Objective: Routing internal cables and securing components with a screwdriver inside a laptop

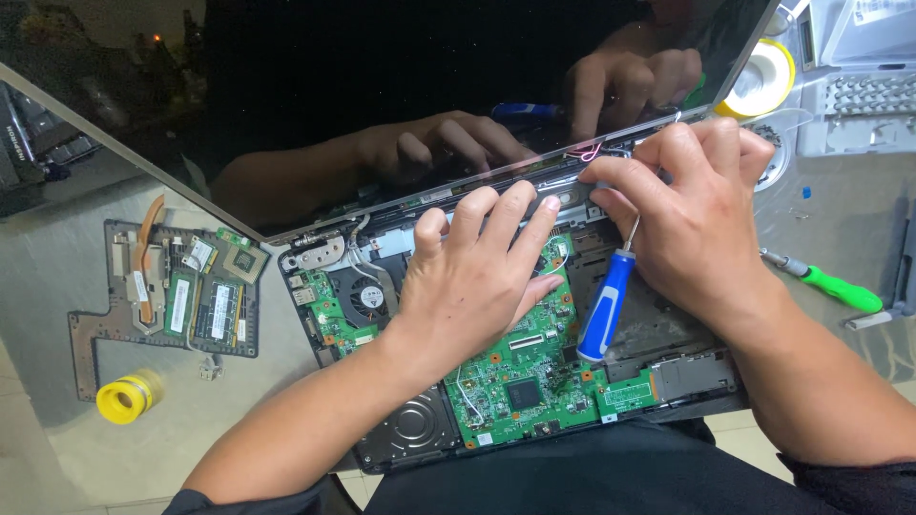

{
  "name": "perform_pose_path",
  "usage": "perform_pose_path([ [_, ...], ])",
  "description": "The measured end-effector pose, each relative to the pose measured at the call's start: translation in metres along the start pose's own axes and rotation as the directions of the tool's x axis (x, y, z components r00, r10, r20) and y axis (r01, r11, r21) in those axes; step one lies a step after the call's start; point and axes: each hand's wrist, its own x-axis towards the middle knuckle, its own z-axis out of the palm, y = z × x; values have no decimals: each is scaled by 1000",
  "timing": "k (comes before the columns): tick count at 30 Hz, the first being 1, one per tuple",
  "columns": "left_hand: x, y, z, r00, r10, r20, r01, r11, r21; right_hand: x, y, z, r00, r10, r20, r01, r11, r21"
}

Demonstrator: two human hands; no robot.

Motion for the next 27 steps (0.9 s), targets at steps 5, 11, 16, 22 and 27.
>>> perform_pose_path([
  [5, 0, 0, -1, 1000, 8, -6, -8, 1000, 22, -4, 6, 3, 1000, 3, -11, -3, 1000, 21],
  [11, -1, 0, 1, 1000, 8, 5, -8, 1000, 4, -6, 11, -1, 998, 30, -49, -27, 997, 77],
  [16, -1, 0, 9, 999, 0, 47, 6, 991, -132, -5, 13, -2, 999, 37, -26, -35, 995, 97],
  [22, -1, 0, 11, 998, 5, 64, 4, 991, -135, -8, 15, 1, 998, 63, -30, -61, 996, 69],
  [27, -1, 1, 8, 999, 5, 39, -3, 999, -53, -7, 17, -3, 997, 32, -75, -27, 998, 62],
])
